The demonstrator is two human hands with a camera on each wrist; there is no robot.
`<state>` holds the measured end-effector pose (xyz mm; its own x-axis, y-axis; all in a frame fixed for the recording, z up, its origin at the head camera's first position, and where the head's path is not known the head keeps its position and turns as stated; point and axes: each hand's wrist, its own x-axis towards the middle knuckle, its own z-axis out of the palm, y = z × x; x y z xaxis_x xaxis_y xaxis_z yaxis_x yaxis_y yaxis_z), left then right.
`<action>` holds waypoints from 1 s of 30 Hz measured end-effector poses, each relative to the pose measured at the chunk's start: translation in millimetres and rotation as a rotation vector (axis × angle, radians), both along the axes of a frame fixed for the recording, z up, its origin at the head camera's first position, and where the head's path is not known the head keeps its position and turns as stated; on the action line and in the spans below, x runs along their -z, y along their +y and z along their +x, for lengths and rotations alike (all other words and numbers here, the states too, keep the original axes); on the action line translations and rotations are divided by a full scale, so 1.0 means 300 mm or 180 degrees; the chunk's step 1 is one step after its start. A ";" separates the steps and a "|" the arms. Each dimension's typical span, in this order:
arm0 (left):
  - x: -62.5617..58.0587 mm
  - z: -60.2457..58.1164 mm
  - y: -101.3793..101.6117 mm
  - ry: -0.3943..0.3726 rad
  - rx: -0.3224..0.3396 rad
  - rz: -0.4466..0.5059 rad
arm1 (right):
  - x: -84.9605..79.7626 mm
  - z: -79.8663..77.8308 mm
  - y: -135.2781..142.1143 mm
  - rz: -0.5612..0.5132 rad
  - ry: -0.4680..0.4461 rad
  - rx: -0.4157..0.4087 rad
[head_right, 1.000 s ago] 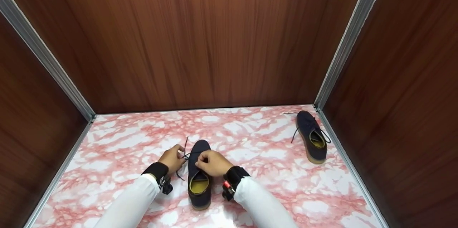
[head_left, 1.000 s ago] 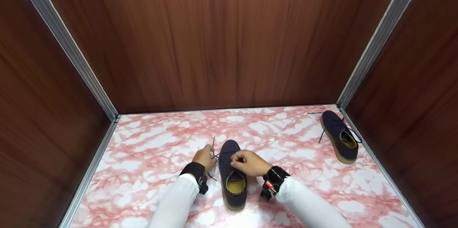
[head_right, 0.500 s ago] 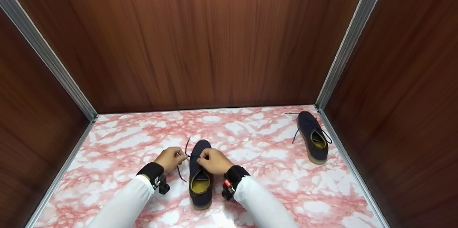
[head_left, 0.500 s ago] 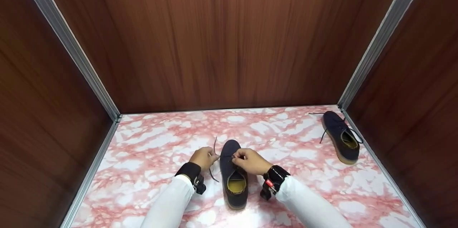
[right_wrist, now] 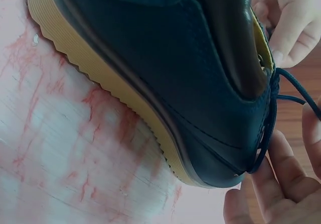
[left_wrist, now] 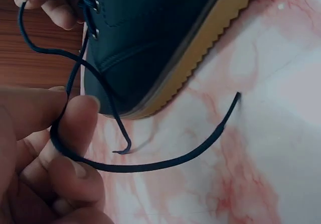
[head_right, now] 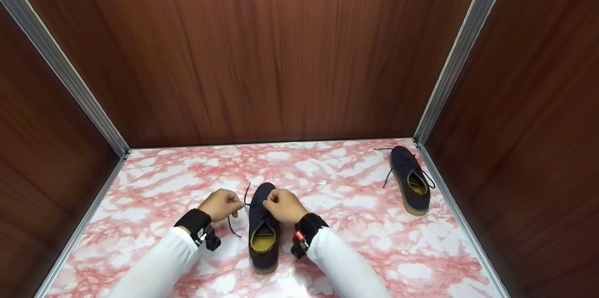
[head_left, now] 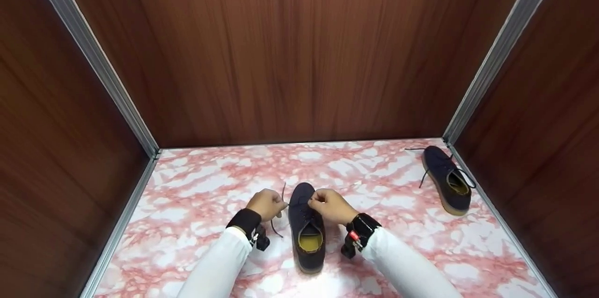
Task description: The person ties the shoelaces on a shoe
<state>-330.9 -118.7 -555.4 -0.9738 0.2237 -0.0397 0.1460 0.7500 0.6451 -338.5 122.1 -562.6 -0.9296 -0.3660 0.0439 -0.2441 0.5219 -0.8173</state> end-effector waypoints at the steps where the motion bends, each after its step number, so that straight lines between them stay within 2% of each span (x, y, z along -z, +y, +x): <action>1: -0.006 0.001 0.000 -0.0044 0.0007 -0.0015 | -0.002 0.000 0.002 -0.0004 -0.0022 0.0030; 5: -0.023 0.002 0.002 -0.0144 0.0042 -0.0051 | -0.006 -0.003 0.007 -0.0020 -0.0057 0.0122; 13: -0.040 -0.001 -0.003 -0.0108 0.0191 -0.0076 | -0.018 -0.010 0.021 -0.0027 -0.0138 0.0369; 21: -0.070 0.001 -0.028 -0.0123 0.0145 0.0089 | -0.013 -0.012 0.027 -0.0056 -0.0131 0.0415; 26: -0.072 0.006 -0.047 -0.0344 0.0071 0.0141 | -0.013 -0.010 0.031 -0.0030 -0.0111 0.0412; 30: -0.070 0.004 -0.064 -0.0530 0.0132 0.0250 | -0.016 -0.011 0.033 0.0002 -0.0141 0.0422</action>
<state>-329.6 -137.9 -534.4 -0.9451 0.2723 -0.1805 0.0621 0.6920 0.7193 -341.8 132.0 -557.9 -0.9708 -0.2399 0.0014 -0.1366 0.5476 -0.8255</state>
